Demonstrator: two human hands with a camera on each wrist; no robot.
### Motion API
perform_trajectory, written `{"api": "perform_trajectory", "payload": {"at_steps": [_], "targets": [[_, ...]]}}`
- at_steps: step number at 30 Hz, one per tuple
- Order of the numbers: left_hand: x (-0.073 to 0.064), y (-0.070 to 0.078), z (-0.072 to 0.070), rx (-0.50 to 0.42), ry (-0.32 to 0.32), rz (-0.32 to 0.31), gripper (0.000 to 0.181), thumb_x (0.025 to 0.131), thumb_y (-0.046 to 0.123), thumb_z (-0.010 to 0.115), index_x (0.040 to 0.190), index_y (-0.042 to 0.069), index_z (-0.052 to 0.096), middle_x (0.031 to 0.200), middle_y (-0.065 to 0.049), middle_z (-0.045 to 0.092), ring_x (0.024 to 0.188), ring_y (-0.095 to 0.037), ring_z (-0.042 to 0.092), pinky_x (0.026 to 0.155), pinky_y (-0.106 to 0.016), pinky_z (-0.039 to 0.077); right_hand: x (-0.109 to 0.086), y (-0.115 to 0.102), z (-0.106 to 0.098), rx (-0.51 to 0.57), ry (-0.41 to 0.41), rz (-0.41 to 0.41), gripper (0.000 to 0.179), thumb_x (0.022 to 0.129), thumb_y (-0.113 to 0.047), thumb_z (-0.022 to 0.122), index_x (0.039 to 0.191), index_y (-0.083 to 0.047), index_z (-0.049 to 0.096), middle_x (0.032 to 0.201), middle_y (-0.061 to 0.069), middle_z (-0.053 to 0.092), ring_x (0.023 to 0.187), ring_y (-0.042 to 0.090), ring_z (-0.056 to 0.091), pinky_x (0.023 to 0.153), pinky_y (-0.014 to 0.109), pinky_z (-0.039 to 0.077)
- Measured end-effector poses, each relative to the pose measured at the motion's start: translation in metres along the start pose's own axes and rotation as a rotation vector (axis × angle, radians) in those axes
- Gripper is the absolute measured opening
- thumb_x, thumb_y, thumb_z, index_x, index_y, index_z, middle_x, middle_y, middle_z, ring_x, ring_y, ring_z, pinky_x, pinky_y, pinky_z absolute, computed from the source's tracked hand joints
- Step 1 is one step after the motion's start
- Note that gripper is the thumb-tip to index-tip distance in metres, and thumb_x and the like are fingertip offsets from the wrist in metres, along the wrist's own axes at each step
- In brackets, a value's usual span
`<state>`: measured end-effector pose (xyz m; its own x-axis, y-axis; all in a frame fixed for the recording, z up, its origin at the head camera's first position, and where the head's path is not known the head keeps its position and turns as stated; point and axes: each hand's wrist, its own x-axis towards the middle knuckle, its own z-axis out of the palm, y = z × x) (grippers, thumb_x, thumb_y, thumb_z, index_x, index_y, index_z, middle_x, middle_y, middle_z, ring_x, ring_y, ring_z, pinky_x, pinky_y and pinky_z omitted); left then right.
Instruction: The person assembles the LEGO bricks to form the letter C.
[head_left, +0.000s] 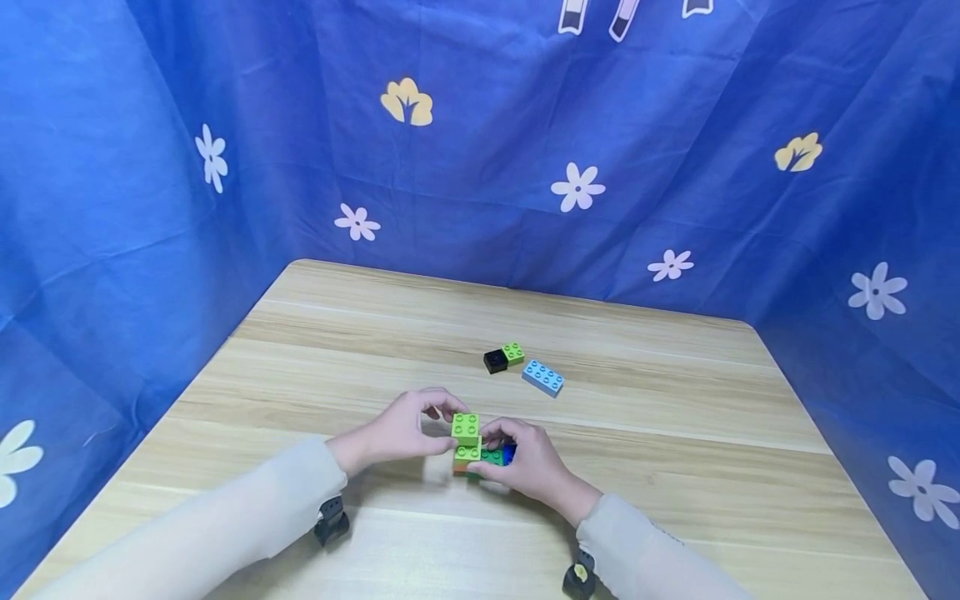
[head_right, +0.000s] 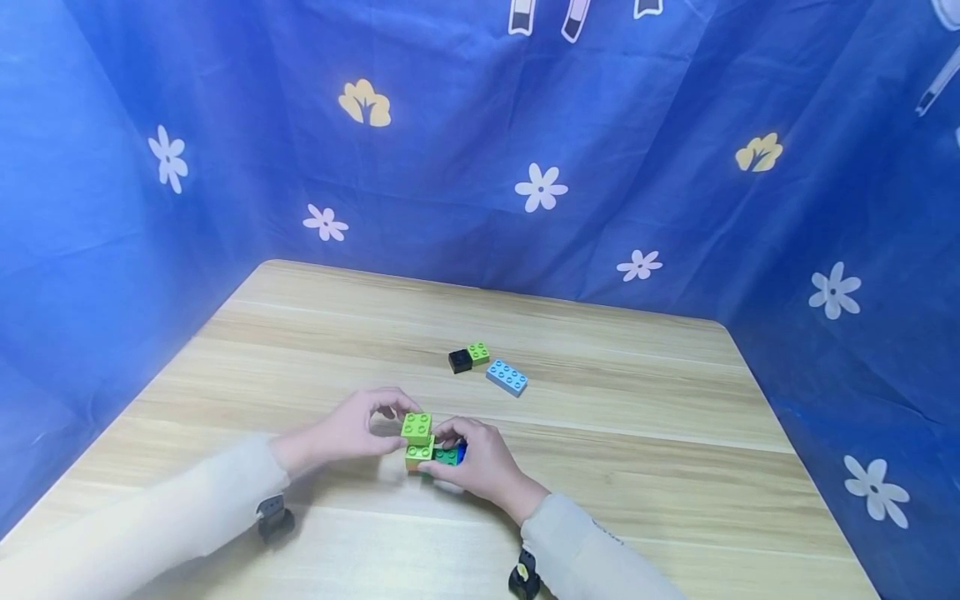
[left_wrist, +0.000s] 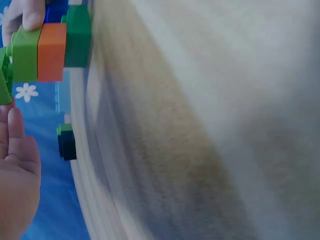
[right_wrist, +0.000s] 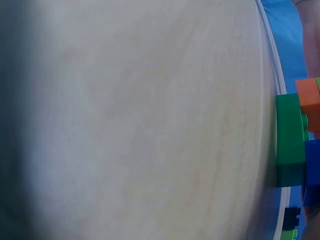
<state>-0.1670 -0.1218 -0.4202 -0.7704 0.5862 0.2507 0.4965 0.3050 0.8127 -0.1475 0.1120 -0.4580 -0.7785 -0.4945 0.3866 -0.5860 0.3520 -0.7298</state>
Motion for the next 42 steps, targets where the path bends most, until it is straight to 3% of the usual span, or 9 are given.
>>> {"api": "perform_trajectory", "payload": {"at_steps": [7, 17, 25, 32, 42], "targets": [[-0.006, 0.006, 0.002, 0.04, -0.006, -0.002, 0.036, 0.071, 0.01, 0.079, 0.105, 0.012, 0.067, 0.1, 0.007, 0.064, 0.09, -0.021, 0.059, 0.086, -0.041, 0.047, 0.0, -0.001, 0.0, -0.002, -0.004, 0.002, 0.035, 0.072, -0.023, 0.084, 0.097, -0.009, 0.065, 0.088, -0.004, 0.067, 0.078, 0.008, 0.062, 0.071, 0.023, 0.053], [-0.002, 0.017, 0.007, 0.121, -0.034, 0.002, 0.034, 0.069, 0.008, 0.077, 0.101, 0.012, 0.066, 0.097, 0.009, 0.061, 0.089, -0.02, 0.059, 0.084, -0.035, 0.05, 0.0, 0.0, 0.001, -0.007, 0.0, 0.008, 0.035, 0.07, -0.018, 0.086, 0.096, -0.008, 0.065, 0.086, -0.001, 0.067, 0.077, 0.007, 0.062, 0.07, 0.023, 0.053], [-0.001, 0.02, 0.008, 0.101, -0.044, -0.061, 0.033, 0.069, 0.007, 0.078, 0.1, 0.011, 0.065, 0.097, 0.008, 0.06, 0.089, -0.019, 0.058, 0.083, -0.039, 0.05, 0.0, 0.001, 0.001, 0.0, -0.001, 0.019, 0.035, 0.069, -0.018, 0.086, 0.095, -0.007, 0.065, 0.085, -0.002, 0.067, 0.077, 0.007, 0.062, 0.07, 0.023, 0.053], [0.001, 0.022, 0.01, 0.136, -0.035, -0.033, 0.032, 0.067, 0.007, 0.078, 0.097, 0.011, 0.066, 0.093, 0.009, 0.06, 0.085, -0.019, 0.058, 0.078, -0.034, 0.05, -0.001, 0.002, 0.0, 0.014, -0.01, 0.045, 0.035, 0.069, -0.017, 0.086, 0.095, -0.007, 0.065, 0.087, -0.003, 0.066, 0.078, 0.008, 0.062, 0.071, 0.023, 0.053], [0.0, 0.023, 0.011, 0.155, -0.038, -0.044, 0.034, 0.066, 0.007, 0.079, 0.097, 0.01, 0.066, 0.093, 0.008, 0.06, 0.083, -0.012, 0.057, 0.078, -0.028, 0.05, -0.001, 0.001, 0.001, 0.027, -0.004, 0.057, 0.035, 0.069, -0.017, 0.086, 0.095, -0.008, 0.065, 0.087, -0.003, 0.066, 0.077, 0.009, 0.063, 0.071, 0.023, 0.054]]}}
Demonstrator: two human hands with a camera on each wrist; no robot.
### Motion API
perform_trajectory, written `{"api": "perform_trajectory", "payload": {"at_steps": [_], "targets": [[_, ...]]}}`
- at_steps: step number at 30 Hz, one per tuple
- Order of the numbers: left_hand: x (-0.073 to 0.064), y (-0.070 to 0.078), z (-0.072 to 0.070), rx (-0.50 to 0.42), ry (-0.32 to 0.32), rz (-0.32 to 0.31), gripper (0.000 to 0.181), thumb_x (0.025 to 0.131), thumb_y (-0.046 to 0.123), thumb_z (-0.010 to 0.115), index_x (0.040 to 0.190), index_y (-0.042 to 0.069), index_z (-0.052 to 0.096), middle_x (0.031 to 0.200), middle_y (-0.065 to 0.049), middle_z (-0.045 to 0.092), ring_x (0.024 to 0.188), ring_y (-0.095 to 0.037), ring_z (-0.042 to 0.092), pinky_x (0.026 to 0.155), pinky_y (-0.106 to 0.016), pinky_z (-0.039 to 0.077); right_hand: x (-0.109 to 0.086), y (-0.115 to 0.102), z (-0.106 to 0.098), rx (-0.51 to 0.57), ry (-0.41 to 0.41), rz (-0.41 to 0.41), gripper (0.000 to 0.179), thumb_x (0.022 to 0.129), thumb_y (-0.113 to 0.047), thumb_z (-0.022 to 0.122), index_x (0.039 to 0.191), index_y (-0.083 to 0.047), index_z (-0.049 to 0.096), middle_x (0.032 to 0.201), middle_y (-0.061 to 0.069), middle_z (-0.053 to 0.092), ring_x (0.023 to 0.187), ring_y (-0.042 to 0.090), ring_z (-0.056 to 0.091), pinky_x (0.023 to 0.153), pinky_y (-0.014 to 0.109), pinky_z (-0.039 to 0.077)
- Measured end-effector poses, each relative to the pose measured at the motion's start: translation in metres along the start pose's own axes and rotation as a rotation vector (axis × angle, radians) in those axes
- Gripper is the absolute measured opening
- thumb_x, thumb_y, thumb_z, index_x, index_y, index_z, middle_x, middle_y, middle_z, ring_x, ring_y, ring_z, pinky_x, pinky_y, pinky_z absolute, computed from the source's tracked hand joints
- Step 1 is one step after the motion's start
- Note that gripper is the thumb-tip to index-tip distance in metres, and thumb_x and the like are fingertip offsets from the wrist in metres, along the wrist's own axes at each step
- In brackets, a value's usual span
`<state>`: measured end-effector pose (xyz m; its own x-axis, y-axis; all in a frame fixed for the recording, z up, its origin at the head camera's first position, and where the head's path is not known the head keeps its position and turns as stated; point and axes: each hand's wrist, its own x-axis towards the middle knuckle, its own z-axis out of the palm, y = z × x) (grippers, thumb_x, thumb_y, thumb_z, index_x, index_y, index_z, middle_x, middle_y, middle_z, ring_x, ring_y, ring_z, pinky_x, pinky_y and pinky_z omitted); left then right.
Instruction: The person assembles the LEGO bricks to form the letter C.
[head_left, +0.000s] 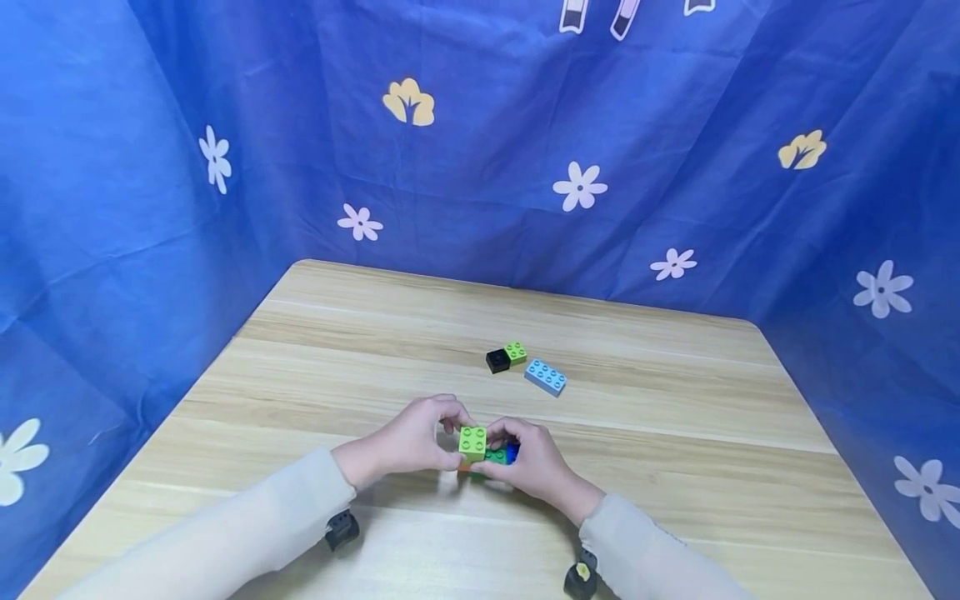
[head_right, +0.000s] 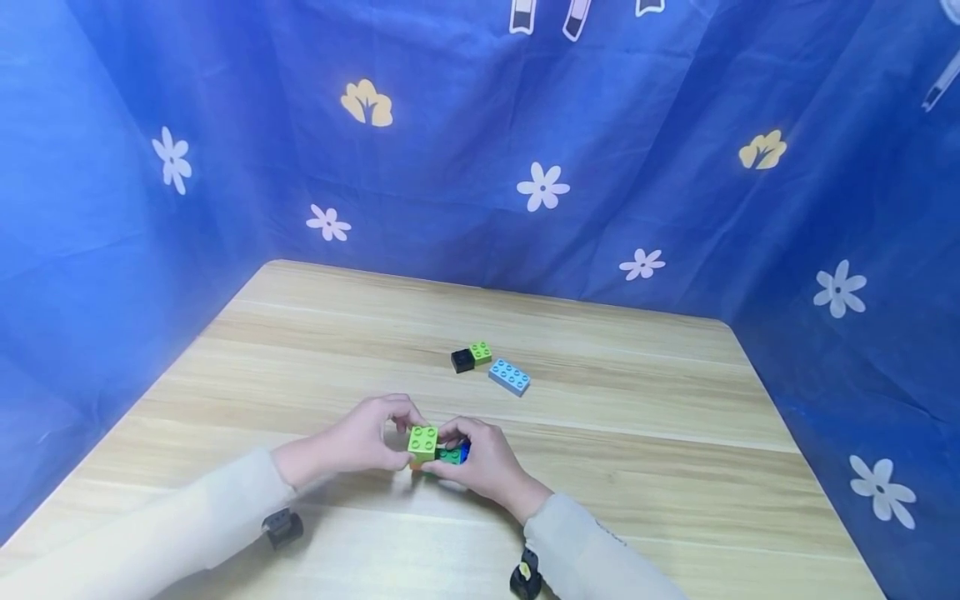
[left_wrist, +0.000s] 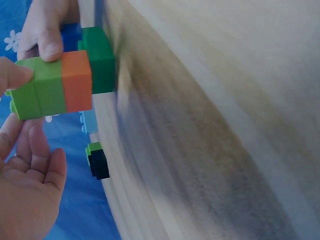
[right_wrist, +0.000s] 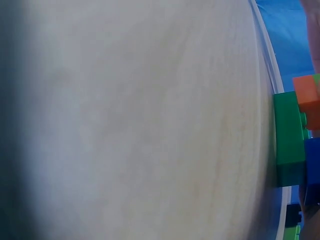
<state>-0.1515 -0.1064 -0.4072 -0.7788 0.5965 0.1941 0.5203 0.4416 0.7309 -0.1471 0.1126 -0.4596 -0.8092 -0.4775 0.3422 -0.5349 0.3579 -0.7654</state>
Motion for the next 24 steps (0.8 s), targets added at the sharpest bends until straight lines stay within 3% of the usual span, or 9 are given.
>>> {"api": "perform_trajectory", "payload": {"at_steps": [7, 13, 24], "targets": [[0.001, 0.001, -0.001, 0.029, -0.021, -0.028, 0.034, 0.066, 0.008, 0.079, 0.097, 0.009, 0.065, 0.091, 0.009, 0.059, 0.083, -0.015, 0.057, 0.077, -0.033, 0.051, -0.001, -0.002, -0.001, -0.024, 0.002, -0.019, 0.038, 0.07, -0.022, 0.085, 0.099, -0.008, 0.064, 0.089, -0.003, 0.067, 0.08, 0.007, 0.062, 0.074, 0.024, 0.053], [0.003, 0.002, -0.002, 0.029, -0.026, -0.011, 0.034, 0.065, 0.007, 0.079, 0.096, 0.007, 0.066, 0.091, 0.007, 0.059, 0.082, -0.018, 0.059, 0.077, -0.036, 0.052, -0.001, -0.004, -0.002, -0.001, 0.016, -0.037, 0.043, 0.071, -0.027, 0.084, 0.105, -0.013, 0.062, 0.093, -0.006, 0.066, 0.083, 0.009, 0.063, 0.078, 0.029, 0.053], [0.003, -0.002, -0.001, 0.026, -0.023, 0.002, 0.034, 0.065, 0.008, 0.077, 0.097, 0.009, 0.066, 0.09, 0.008, 0.059, 0.083, -0.02, 0.059, 0.077, -0.039, 0.052, 0.002, -0.011, -0.003, 0.035, 0.042, -0.107, 0.039, 0.072, -0.008, 0.083, 0.104, -0.002, 0.061, 0.093, 0.008, 0.067, 0.083, 0.027, 0.065, 0.077, 0.045, 0.054]]}}
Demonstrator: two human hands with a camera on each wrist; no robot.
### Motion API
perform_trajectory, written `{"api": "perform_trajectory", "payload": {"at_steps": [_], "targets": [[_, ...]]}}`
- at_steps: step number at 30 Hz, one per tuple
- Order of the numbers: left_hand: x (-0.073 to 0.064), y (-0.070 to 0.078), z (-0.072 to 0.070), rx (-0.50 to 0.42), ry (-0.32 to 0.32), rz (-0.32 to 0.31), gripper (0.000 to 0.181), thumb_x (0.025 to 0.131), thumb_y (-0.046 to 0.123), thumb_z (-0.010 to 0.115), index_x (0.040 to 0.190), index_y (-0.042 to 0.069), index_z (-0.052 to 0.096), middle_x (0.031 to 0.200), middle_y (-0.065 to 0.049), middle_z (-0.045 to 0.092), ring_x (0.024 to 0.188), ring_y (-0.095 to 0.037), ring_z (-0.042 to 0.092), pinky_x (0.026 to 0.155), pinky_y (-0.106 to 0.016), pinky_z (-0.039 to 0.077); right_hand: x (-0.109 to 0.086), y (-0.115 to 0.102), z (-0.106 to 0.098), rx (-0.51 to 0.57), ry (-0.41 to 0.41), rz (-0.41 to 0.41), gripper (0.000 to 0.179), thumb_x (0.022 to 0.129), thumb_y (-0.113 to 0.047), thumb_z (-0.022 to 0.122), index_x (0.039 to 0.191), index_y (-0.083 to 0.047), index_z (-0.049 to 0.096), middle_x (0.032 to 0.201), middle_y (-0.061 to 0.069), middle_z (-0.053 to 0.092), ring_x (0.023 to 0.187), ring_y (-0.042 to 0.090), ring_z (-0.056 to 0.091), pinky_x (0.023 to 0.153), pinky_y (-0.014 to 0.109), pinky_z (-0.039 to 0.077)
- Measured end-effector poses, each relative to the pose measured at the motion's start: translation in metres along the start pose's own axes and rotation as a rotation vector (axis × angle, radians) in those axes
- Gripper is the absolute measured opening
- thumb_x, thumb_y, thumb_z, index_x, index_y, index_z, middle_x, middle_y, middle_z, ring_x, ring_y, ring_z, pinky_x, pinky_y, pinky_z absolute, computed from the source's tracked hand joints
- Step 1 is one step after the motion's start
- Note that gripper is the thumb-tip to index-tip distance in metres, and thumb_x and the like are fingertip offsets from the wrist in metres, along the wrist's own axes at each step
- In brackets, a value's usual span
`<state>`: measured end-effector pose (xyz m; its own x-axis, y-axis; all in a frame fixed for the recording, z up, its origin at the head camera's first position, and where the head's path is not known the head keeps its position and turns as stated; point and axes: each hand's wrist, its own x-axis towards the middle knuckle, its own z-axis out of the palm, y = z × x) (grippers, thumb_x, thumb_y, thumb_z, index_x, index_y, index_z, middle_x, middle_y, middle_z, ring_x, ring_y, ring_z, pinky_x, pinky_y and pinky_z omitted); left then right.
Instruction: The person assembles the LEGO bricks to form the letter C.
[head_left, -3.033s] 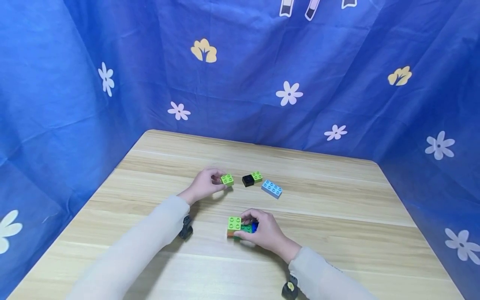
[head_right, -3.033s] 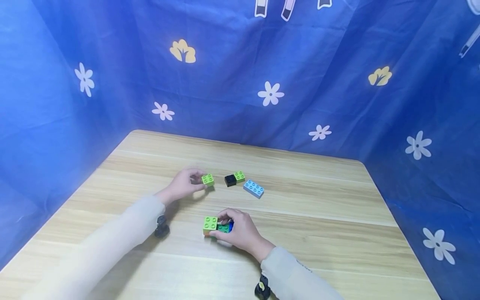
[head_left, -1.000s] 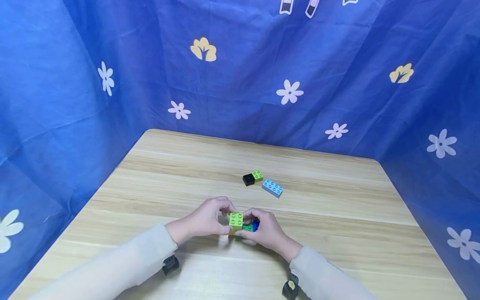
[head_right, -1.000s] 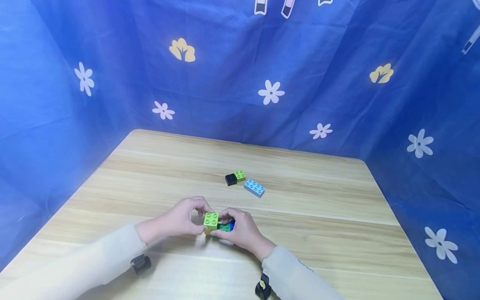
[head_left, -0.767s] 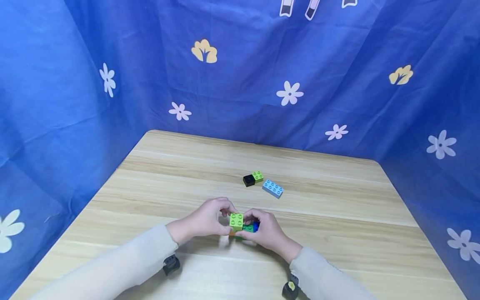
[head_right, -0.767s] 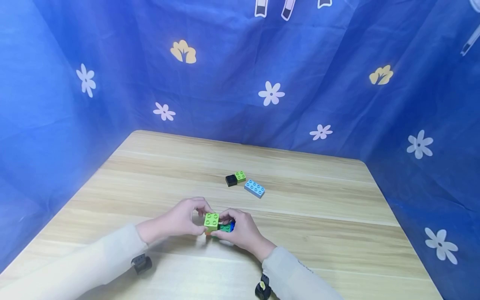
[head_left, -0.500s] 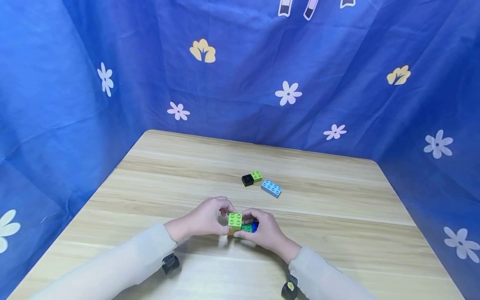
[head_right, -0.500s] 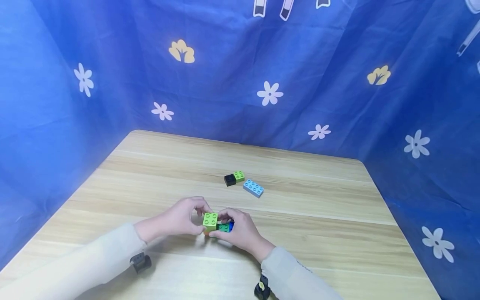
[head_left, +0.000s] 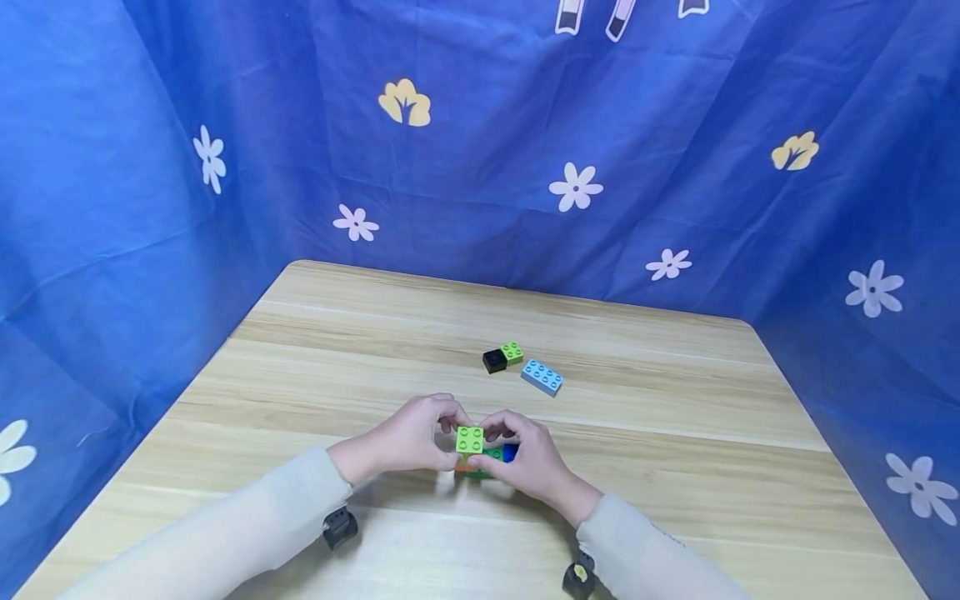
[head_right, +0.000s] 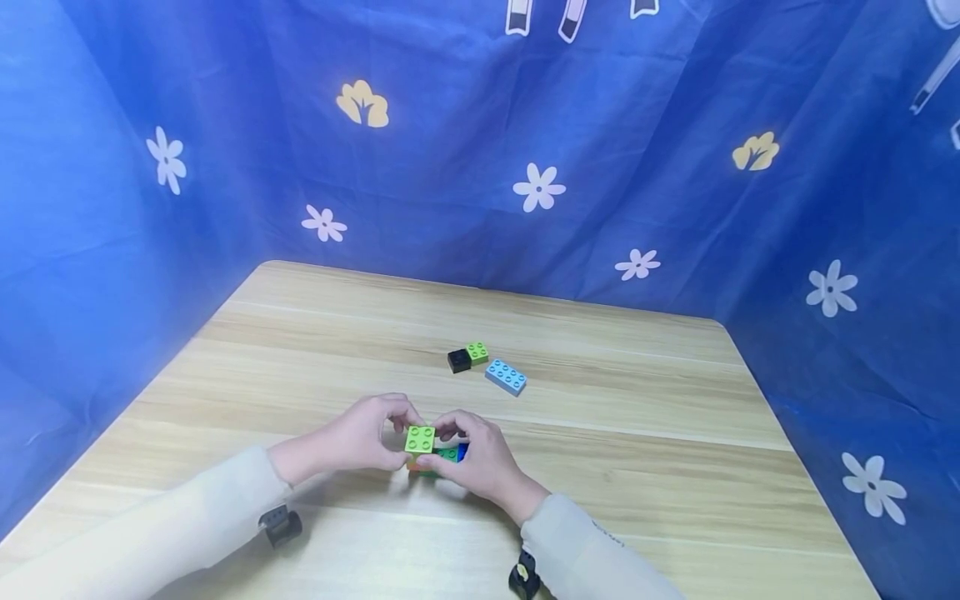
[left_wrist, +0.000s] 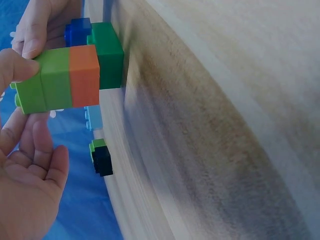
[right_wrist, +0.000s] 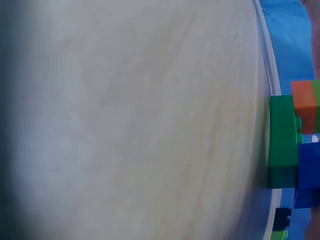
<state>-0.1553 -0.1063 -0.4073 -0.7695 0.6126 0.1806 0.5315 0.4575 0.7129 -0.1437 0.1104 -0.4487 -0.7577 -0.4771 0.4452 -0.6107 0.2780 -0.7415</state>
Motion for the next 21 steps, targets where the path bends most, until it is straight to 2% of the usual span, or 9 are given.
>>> {"api": "perform_trajectory", "payload": {"at_steps": [5, 8, 10, 13, 15, 18, 21], "targets": [[0.001, -0.007, -0.002, -0.014, -0.041, 0.05, 0.035, 0.068, 0.009, 0.078, 0.1, 0.01, 0.066, 0.093, 0.009, 0.06, 0.086, -0.02, 0.06, 0.08, -0.035, 0.052, 0.003, -0.024, -0.007, -0.012, -0.008, 0.009, 0.035, 0.073, -0.003, 0.081, 0.1, 0.002, 0.06, 0.09, 0.011, 0.066, 0.081, 0.03, 0.065, 0.076, 0.045, 0.054], [0.002, -0.015, -0.006, -0.003, -0.096, 0.103, 0.041, 0.069, 0.013, 0.081, 0.107, 0.01, 0.065, 0.099, 0.007, 0.061, 0.091, -0.021, 0.06, 0.084, -0.035, 0.05, 0.005, -0.035, -0.01, -0.02, -0.01, 0.02, 0.033, 0.073, -0.003, 0.08, 0.1, 0.002, 0.061, 0.09, 0.011, 0.067, 0.08, 0.03, 0.065, 0.076, 0.043, 0.054], [0.003, -0.021, -0.009, -0.004, -0.145, 0.117, 0.048, 0.069, 0.017, 0.083, 0.111, 0.008, 0.063, 0.104, 0.005, 0.062, 0.094, -0.022, 0.06, 0.086, -0.035, 0.049, 0.005, -0.038, -0.011, -0.024, -0.01, 0.033, 0.033, 0.074, -0.003, 0.08, 0.1, 0.002, 0.061, 0.09, 0.011, 0.067, 0.08, 0.03, 0.065, 0.076, 0.042, 0.054], [0.004, -0.032, -0.013, -0.015, -0.207, 0.075, 0.059, 0.067, 0.022, 0.085, 0.117, 0.004, 0.061, 0.108, 0.002, 0.063, 0.097, -0.023, 0.06, 0.09, -0.037, 0.048, 0.005, -0.038, -0.011, -0.023, -0.013, 0.055, 0.033, 0.074, -0.004, 0.08, 0.1, 0.002, 0.061, 0.091, 0.01, 0.067, 0.08, 0.03, 0.065, 0.077, 0.042, 0.054], [0.007, -0.04, -0.014, -0.018, -0.228, 0.034, 0.062, 0.066, 0.024, 0.086, 0.117, 0.002, 0.061, 0.108, -0.002, 0.063, 0.098, -0.024, 0.06, 0.09, -0.038, 0.047, 0.003, -0.027, -0.009, -0.025, -0.016, 0.062, 0.033, 0.075, -0.01, 0.081, 0.101, -0.002, 0.062, 0.091, 0.006, 0.067, 0.081, 0.025, 0.065, 0.078, 0.039, 0.054], [0.014, -0.052, -0.014, -0.003, -0.223, -0.012, 0.063, 0.066, 0.027, 0.086, 0.118, 0.001, 0.06, 0.107, -0.005, 0.064, 0.098, -0.023, 0.059, 0.089, -0.038, 0.048, 0.001, -0.008, -0.005, -0.028, -0.018, 0.064, 0.034, 0.076, -0.019, 0.081, 0.102, -0.007, 0.063, 0.093, 0.0, 0.067, 0.082, 0.017, 0.065, 0.079, 0.034, 0.053], [0.025, -0.06, -0.015, 0.02, -0.185, -0.03, 0.059, 0.069, 0.026, 0.084, 0.117, -0.001, 0.061, 0.107, -0.007, 0.065, 0.097, -0.023, 0.06, 0.089, -0.038, 0.048, -0.001, 0.004, -0.002, -0.027, -0.019, 0.07, 0.035, 0.077, -0.026, 0.081, 0.103, -0.011, 0.063, 0.094, -0.004, 0.067, 0.082, 0.012, 0.064, 0.079, 0.03, 0.052]]}}
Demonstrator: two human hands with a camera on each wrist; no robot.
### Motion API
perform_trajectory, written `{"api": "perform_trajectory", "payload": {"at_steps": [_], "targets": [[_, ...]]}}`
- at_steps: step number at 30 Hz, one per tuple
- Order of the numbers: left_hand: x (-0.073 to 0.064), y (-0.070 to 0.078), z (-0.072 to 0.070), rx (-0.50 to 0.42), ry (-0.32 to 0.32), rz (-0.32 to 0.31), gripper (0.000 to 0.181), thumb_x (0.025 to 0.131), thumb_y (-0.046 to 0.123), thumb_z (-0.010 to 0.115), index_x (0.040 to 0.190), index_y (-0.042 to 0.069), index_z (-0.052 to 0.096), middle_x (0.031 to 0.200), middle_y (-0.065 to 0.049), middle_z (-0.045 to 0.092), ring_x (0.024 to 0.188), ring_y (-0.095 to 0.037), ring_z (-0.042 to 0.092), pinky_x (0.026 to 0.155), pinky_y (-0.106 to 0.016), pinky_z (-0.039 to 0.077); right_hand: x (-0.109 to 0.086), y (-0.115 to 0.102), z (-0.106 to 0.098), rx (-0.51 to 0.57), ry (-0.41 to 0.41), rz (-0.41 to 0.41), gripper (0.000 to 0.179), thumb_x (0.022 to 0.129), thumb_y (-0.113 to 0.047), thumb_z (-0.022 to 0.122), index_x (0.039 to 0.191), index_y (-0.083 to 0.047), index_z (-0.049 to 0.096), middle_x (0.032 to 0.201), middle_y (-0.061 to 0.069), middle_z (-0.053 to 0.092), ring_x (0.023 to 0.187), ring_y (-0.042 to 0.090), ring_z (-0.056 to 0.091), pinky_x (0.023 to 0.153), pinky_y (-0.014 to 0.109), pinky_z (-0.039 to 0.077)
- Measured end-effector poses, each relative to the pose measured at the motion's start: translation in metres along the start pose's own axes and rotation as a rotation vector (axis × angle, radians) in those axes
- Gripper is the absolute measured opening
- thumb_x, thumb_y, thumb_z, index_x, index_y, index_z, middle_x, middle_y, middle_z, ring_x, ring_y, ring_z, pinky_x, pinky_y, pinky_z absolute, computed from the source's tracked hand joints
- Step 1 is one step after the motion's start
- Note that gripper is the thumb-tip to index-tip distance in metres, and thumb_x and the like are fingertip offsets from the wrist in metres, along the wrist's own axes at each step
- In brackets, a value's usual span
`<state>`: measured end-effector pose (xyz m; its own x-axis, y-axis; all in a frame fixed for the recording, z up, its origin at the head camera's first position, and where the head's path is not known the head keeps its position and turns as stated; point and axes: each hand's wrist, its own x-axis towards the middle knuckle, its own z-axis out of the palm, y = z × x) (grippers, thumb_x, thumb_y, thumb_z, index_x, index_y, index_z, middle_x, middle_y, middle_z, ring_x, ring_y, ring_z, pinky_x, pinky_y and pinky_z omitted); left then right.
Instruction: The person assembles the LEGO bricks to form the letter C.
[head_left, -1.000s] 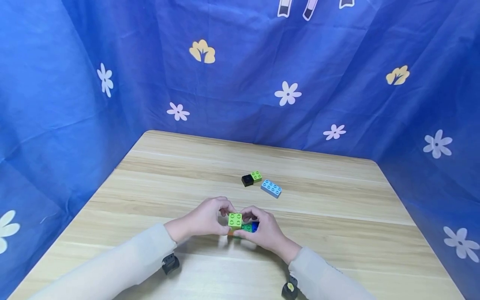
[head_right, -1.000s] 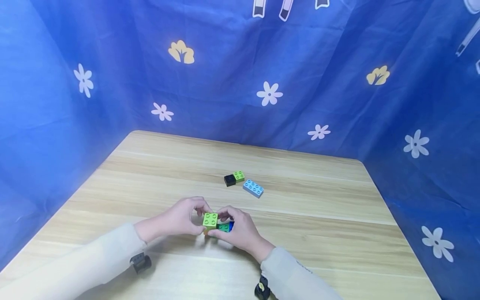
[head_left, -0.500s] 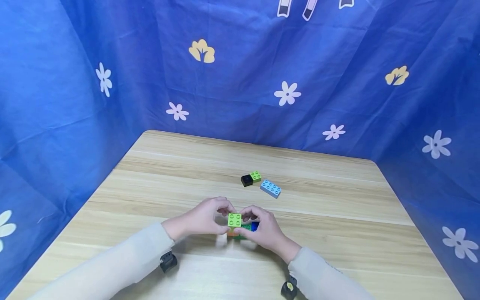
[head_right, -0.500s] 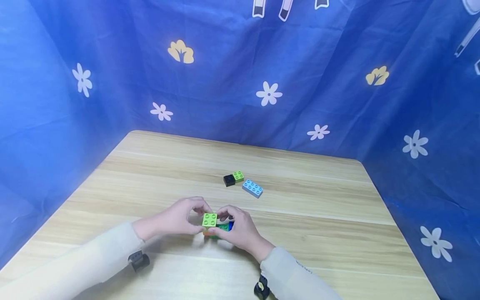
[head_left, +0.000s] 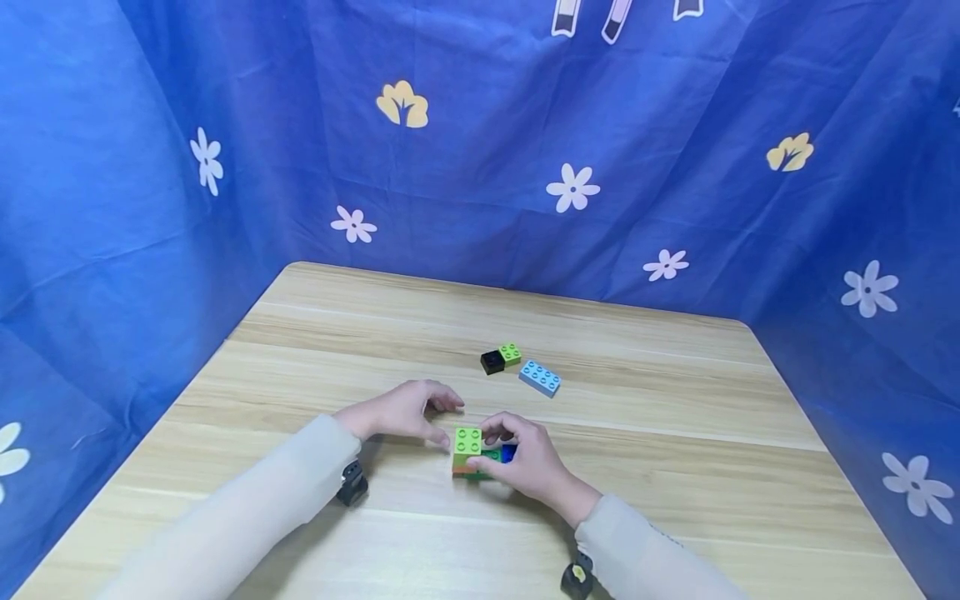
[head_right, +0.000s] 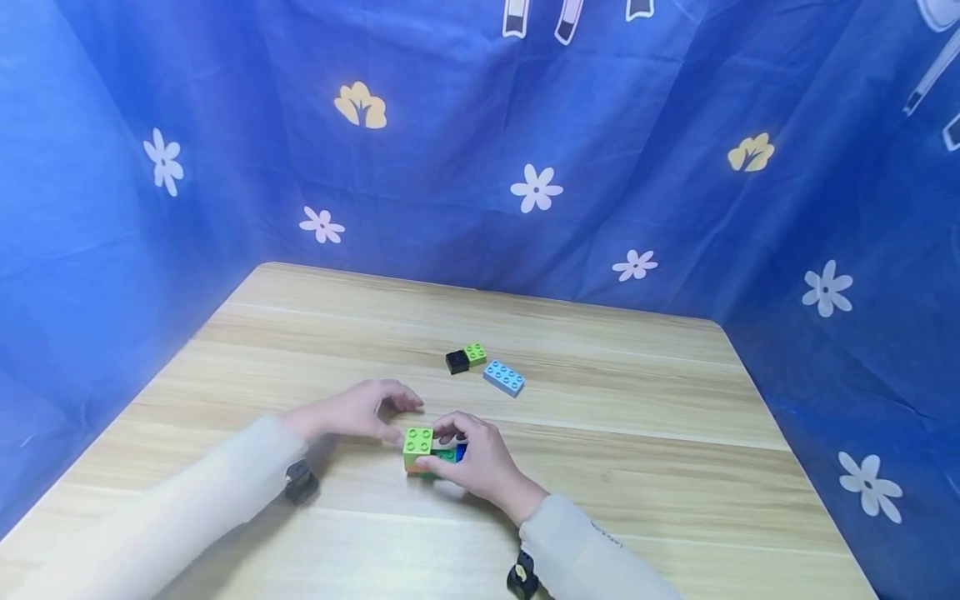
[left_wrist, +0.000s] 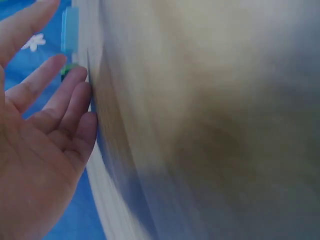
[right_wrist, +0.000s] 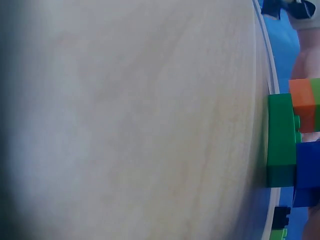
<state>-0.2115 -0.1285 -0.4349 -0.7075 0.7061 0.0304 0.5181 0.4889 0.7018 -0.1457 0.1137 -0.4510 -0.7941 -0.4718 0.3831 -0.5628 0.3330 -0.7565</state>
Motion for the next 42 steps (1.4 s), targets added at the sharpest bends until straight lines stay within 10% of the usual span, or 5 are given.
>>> {"api": "perform_trajectory", "payload": {"at_steps": [19, 42], "targets": [[0.055, -0.009, -0.007, -0.036, 0.262, -0.283, 0.059, 0.078, 0.023, 0.079, 0.125, -0.004, 0.055, 0.113, -0.015, 0.062, 0.102, -0.029, 0.058, 0.091, -0.039, 0.046, 0.0, -0.001, 0.0, -0.015, 0.003, -0.001, 0.036, 0.075, -0.026, 0.082, 0.102, -0.012, 0.063, 0.09, -0.007, 0.066, 0.081, 0.009, 0.063, 0.078, 0.029, 0.052], [0.093, 0.003, 0.013, -0.047, 0.426, -0.433, 0.06, 0.071, 0.024, 0.085, 0.122, 0.004, 0.061, 0.113, -0.011, 0.063, 0.104, -0.025, 0.058, 0.093, -0.038, 0.044, 0.001, -0.002, -0.001, 0.03, 0.002, 0.04, 0.038, 0.072, -0.02, 0.084, 0.103, -0.009, 0.063, 0.091, -0.001, 0.068, 0.083, 0.018, 0.065, 0.078, 0.035, 0.053]]}}
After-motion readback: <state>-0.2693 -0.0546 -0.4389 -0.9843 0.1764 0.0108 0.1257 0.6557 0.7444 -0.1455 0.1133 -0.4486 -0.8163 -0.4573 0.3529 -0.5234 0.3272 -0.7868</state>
